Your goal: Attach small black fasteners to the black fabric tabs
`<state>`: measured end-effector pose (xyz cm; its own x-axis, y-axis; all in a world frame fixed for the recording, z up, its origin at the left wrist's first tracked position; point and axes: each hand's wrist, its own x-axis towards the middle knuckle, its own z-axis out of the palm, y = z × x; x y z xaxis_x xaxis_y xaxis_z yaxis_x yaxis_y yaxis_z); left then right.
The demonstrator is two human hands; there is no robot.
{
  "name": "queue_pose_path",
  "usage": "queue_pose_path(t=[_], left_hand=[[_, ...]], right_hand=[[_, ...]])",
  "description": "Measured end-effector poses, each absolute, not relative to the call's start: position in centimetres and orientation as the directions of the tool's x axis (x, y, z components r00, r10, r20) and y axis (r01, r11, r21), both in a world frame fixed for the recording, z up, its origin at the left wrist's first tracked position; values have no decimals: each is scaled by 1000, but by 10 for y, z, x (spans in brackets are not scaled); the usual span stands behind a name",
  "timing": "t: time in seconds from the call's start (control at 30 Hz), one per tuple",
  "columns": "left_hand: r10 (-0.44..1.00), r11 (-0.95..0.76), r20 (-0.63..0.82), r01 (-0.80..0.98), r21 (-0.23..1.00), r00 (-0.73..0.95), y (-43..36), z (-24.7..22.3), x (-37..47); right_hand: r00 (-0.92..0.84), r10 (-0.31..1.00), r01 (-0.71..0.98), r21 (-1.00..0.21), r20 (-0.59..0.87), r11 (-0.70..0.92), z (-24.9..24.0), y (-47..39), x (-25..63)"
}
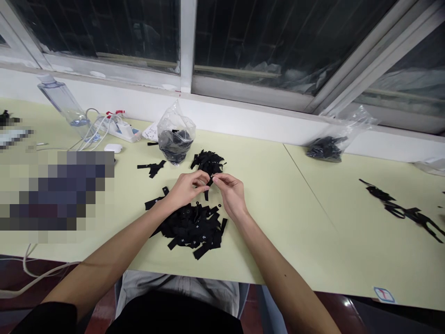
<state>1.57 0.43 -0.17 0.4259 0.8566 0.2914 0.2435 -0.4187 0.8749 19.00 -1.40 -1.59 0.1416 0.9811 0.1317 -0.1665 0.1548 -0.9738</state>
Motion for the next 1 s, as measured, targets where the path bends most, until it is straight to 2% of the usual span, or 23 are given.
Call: queue_pose_path(t=[0.23,0.4,0.53,0.73,1.0], left_hand=[[881,-398,283,271,876,379,8,-4,13],[894,-363,294,161,918,338,7,-5,15],[899,-341,286,120,932,331,6,-4,15],[873,-400,308,193,896,378,7,-4,13],[863,-413,312,200,888,397,6,-1,13]], right_hand=[[139,983,-161,-976,121,143,-14,-12,198],[68,993,-201,-974,95,107,-10,-14,197],[27,994,-164,-980,105,108,-11,-15,194],[-7,996,-162,-983,89,86,-11,-16,192],[-1,998,-211,-976,60,58,-12,-16,192]])
